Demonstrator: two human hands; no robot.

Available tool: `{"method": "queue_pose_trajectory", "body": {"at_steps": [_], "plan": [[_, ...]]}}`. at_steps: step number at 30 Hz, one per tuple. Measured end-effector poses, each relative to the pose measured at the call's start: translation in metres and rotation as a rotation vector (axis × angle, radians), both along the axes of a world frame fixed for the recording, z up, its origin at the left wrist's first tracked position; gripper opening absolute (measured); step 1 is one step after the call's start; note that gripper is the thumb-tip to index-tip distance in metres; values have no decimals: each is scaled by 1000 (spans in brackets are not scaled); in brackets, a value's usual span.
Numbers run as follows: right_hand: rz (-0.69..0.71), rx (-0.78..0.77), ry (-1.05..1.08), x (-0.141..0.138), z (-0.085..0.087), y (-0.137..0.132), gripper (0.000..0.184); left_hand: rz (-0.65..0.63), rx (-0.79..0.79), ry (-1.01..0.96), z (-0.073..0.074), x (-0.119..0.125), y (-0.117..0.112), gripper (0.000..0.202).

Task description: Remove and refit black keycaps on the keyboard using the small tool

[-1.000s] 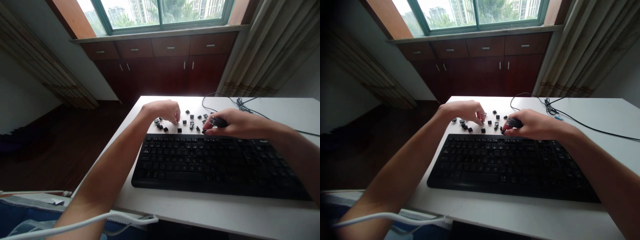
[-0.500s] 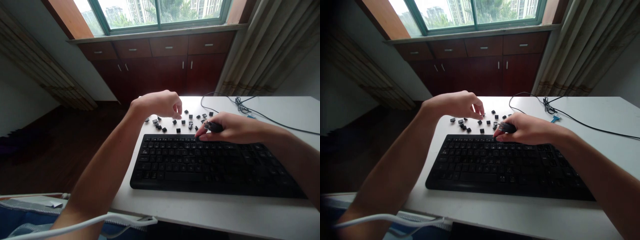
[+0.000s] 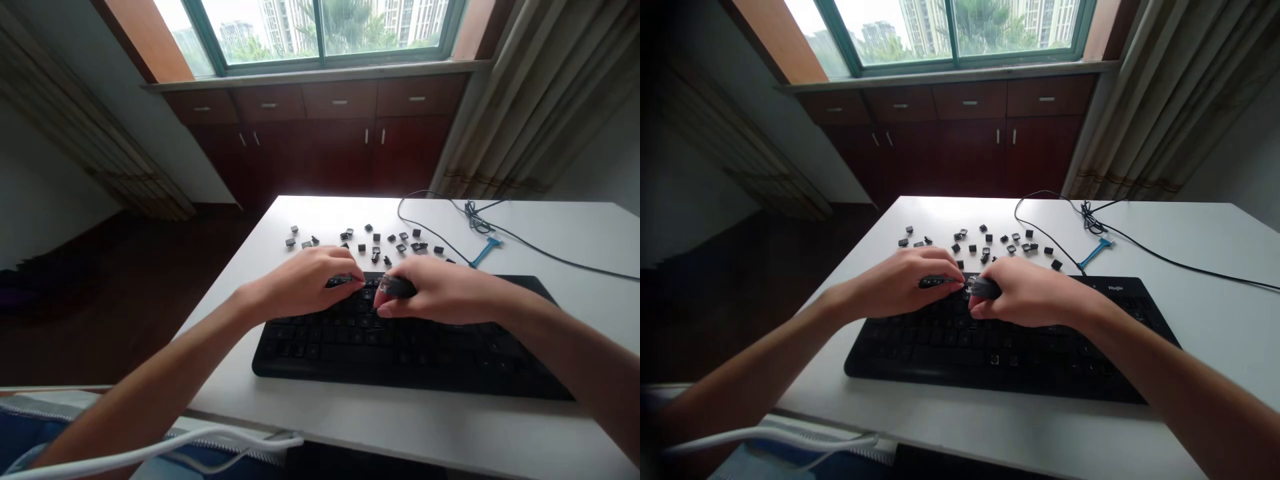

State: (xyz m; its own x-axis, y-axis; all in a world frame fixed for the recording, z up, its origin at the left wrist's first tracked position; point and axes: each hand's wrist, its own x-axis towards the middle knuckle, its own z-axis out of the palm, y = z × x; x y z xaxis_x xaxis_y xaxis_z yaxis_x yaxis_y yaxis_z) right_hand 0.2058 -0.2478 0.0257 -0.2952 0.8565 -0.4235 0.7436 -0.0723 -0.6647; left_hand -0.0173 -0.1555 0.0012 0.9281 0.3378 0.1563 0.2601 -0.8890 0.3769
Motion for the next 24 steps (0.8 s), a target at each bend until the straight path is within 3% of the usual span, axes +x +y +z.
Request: {"method": "queue_pose_trajectory", "body": {"at_steps": [3,6,11,24], "plan": [[-1,-12,-16,-6,-1,-5,21,-2,-7,-139,-21,-7,-8,18],[4,16,-69,-8,-4,-7,26,-31,4,-221,-30,-7,-18,15],[-15,25,-92,-6,-8,-4,28,-72,17,-228,-33,-6,-29,14],[1,53,-80,-3,-10,-3,27,-38,-57,-292,-39,-3,-31,14]]}}
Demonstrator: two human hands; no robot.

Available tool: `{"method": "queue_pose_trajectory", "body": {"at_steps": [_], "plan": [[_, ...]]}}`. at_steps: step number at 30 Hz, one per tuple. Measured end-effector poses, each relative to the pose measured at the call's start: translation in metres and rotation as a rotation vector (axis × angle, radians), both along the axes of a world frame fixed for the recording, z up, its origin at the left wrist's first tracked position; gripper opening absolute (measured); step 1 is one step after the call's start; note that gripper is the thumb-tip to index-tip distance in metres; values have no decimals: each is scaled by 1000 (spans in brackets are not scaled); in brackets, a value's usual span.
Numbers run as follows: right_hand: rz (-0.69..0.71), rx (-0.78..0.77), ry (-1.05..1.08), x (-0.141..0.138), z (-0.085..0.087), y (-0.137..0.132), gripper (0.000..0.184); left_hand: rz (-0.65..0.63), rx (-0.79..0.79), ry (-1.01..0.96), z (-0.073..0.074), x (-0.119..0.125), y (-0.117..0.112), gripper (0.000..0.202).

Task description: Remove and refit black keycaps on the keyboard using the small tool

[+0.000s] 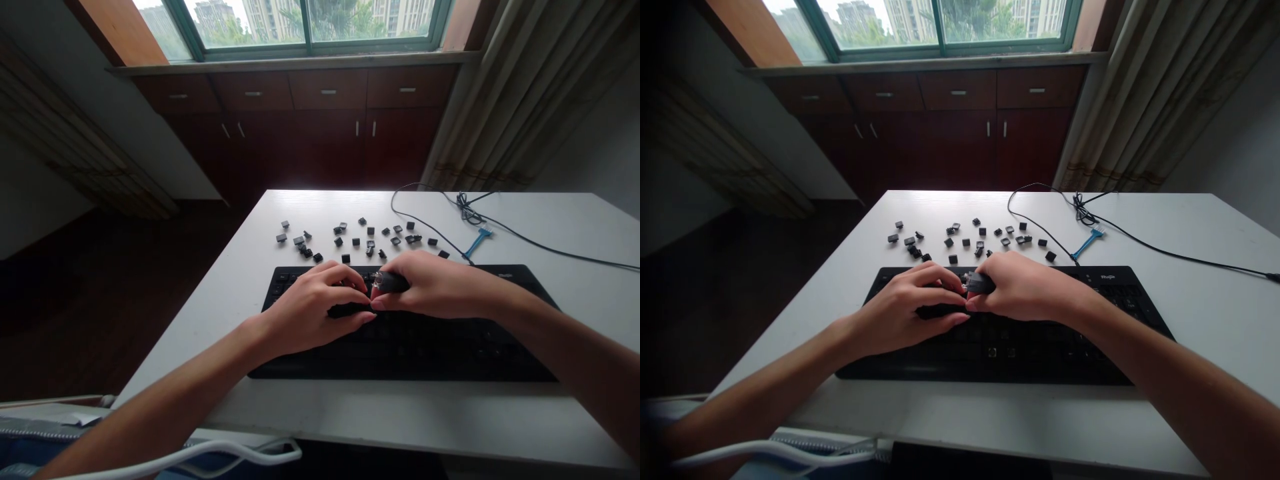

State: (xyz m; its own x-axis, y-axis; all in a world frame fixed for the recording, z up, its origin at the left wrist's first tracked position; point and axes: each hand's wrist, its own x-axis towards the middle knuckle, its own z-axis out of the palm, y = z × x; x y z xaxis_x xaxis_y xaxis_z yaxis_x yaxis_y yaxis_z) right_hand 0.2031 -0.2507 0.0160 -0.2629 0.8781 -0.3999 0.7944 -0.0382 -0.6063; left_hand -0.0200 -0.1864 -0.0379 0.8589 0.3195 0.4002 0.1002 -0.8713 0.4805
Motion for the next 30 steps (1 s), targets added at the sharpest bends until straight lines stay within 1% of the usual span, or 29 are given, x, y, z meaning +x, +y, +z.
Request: {"method": "queue_pose_trajectory", "body": {"at_steps": [3,5,11,14,18,25,30], "plan": [[100,60,12,4,2,-3,21,-15,3,4,0,-1,1,14],[158,106,10,5,2,-4,21,-16,10,6,0,-1,1,15],[188,206,-81,1,-1,-3,20,-17,-2,-4,0,-2,2,14],[207,194,-57,2,-2,-2,22,-31,-10,9,1,-3,3,15],[198,130,-28,3,-1,-1,23,-68,-17,25,3,-4,4,20],[182,97,-3,5,-1,0,24,-7,-69,13,2,0,0,19],[194,88,-3,6,-1,-2,25,-18,-74,8,1,0,-1,17]]}}
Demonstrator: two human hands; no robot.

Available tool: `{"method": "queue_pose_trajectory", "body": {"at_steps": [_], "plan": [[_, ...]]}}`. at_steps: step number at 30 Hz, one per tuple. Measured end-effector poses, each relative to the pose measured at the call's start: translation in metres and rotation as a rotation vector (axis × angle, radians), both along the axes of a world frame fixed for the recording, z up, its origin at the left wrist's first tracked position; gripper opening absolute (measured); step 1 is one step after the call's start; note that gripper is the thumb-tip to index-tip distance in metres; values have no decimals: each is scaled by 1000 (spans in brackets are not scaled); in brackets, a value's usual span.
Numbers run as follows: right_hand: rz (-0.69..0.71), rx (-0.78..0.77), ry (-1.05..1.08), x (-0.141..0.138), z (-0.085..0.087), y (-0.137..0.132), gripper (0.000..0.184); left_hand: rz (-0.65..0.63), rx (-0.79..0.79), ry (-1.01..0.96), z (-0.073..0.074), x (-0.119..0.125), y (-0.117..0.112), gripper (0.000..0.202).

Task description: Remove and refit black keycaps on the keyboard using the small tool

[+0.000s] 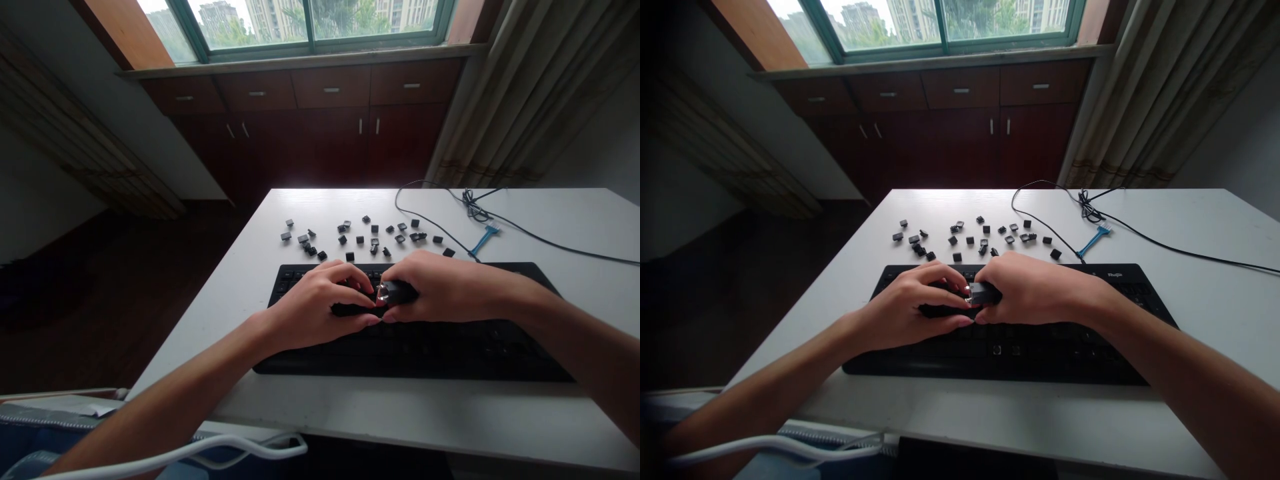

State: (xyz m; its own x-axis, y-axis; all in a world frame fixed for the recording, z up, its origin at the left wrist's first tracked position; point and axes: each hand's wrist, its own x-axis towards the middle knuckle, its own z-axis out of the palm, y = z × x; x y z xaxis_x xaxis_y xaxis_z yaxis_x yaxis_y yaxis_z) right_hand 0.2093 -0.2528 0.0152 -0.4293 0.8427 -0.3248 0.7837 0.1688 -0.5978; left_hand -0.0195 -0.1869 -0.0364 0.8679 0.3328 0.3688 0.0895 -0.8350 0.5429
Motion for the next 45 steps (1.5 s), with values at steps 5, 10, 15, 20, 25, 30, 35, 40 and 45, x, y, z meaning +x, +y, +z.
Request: {"method": "queue_pose_trajectory", "body": {"at_steps": [5,10,15,20,25,30,35,40,45], "plan": [[20,46,-41,-1,-1,-1,22,-19,7,7,2,-2,1,17],[11,38,-12,-1,3,0,27,-13,-54,9,7,-4,2,16],[-24,36,0,-1,6,-2,32,92,-72,-88,9,-3,6,13],[-185,118,148,-7,9,-2,42,124,-28,-85,5,-3,9,14],[-510,288,655,-16,18,-11,49,74,12,-2,3,0,1,21],[-604,229,1131,-31,21,-26,50,40,12,18,5,0,-1,21],[-567,115,1187,-56,12,-25,54,153,-22,-91,7,-4,9,19],[-526,320,1203,-66,1,-20,58,279,-18,-152,6,-6,16,17],[-438,207,995,-68,-19,-24,56,328,55,-135,1,-6,19,16]]}}
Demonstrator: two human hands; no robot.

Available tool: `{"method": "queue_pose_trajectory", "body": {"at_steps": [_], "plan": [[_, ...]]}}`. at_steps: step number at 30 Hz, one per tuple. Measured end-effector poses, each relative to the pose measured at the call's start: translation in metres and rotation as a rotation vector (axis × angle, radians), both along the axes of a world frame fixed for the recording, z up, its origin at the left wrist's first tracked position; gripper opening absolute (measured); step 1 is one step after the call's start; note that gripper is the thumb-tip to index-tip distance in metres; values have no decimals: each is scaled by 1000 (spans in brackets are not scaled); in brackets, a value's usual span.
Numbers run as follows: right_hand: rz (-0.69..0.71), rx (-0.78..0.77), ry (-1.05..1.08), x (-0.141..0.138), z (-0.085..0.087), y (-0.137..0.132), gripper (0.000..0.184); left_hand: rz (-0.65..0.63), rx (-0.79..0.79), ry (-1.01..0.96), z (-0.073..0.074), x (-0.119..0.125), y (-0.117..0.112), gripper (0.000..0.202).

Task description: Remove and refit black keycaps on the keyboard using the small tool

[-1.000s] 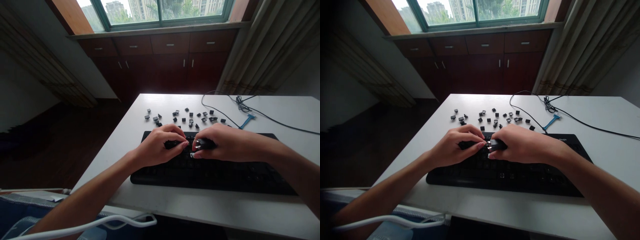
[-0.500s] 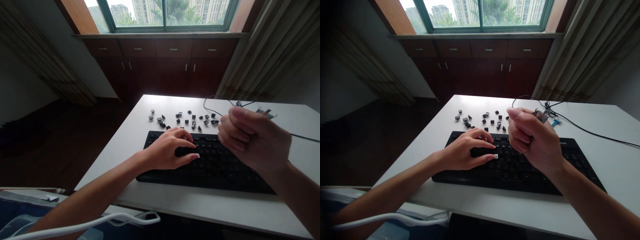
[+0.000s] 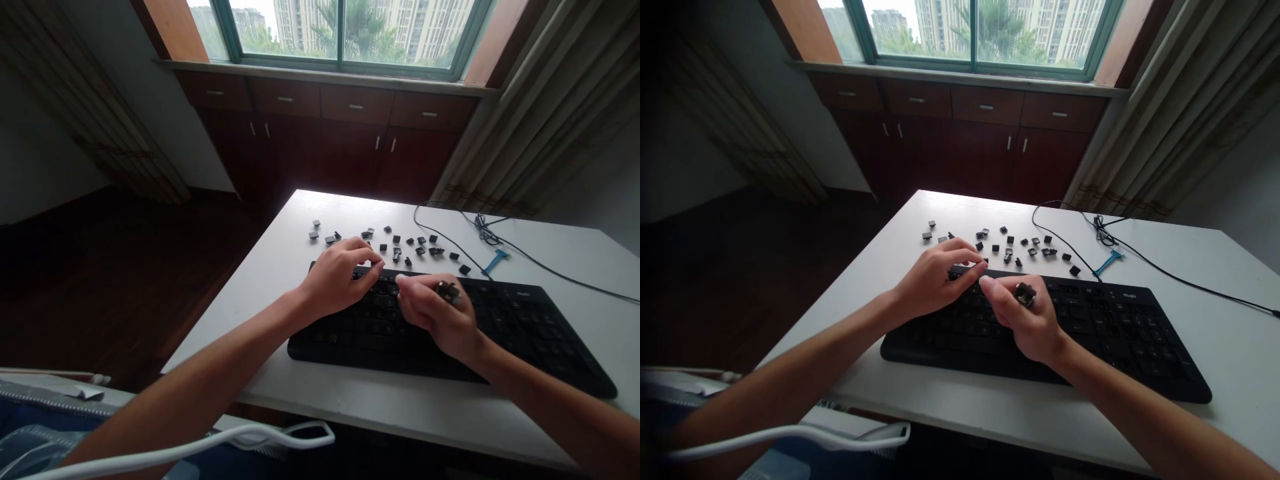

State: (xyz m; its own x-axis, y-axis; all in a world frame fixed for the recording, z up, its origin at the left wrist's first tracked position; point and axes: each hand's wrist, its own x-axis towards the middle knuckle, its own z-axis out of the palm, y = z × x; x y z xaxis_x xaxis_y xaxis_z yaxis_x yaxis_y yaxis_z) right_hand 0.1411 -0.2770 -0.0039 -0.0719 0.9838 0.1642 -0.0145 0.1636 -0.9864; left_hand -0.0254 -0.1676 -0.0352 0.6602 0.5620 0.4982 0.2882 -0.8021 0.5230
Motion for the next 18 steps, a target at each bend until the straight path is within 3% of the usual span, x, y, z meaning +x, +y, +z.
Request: {"method": "queue_pose_trajectory", "body": {"at_steps": [7,12,14,18], "plan": [[-6,72,109,1,19,0,57,18,116,76,-3,-2,3,19],[-48,5,40,26,21,13,52,103,215,146,-2,-13,18,22],[-159,-32,-100,43,24,21,50,140,240,182,-2,-18,25,24],[-307,-24,-705,73,20,39,34,167,250,243,-5,-22,35,24]]}}
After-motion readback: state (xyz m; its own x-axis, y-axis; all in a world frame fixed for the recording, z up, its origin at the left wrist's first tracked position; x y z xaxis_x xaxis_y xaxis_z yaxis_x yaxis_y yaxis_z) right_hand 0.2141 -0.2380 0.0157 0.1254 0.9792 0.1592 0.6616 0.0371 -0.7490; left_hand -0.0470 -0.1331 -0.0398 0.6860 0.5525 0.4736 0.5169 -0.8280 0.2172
